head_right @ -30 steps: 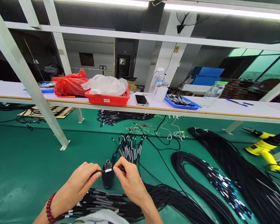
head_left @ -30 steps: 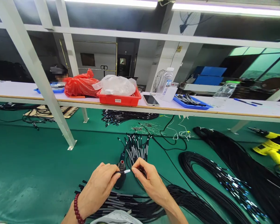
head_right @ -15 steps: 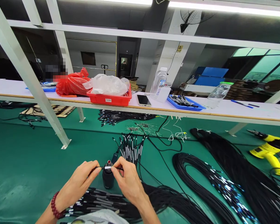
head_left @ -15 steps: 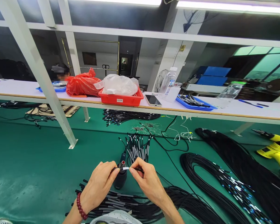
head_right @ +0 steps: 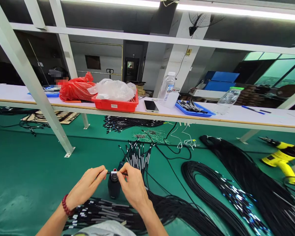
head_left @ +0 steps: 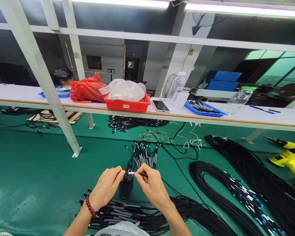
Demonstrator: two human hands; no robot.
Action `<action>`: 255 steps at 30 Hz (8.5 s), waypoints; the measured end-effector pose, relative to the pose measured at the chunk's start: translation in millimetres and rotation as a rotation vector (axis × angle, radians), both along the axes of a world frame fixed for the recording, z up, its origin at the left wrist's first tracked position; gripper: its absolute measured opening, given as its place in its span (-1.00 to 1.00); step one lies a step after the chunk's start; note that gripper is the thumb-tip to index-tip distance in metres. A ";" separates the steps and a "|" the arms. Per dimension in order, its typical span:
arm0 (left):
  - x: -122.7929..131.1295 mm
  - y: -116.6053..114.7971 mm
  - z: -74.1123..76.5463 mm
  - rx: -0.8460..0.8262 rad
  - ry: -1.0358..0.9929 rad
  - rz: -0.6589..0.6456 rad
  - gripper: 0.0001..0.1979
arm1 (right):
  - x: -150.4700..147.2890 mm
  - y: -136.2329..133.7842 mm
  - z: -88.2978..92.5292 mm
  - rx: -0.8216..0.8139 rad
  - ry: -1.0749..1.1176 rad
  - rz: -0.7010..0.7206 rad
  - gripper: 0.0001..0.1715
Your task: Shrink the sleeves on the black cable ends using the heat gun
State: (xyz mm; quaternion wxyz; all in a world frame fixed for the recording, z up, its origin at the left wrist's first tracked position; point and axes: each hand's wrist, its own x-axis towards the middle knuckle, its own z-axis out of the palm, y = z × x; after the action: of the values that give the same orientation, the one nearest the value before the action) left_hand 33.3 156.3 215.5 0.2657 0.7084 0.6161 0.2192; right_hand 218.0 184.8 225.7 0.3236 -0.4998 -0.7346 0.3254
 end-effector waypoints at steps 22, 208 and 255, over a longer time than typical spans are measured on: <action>0.4 13.3 -11.0 0.129 -0.064 0.046 -0.59 | 3.7 10.0 2.5 -0.014 0.031 -0.025 -0.78; -1.8 21.3 -29.7 0.266 -0.336 0.061 -0.85 | 10.4 19.4 -25.2 -0.025 0.026 0.043 -0.67; -1.8 12.2 -22.8 0.145 -0.519 0.077 -0.64 | 13.5 11.2 -18.6 -0.127 0.132 0.105 -0.63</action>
State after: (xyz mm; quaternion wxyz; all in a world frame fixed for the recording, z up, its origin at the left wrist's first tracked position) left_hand 31.5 168.6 192.7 0.3549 0.6216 0.5366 0.4468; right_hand 231.4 196.0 207.1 0.3212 -0.4577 -0.7148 0.4200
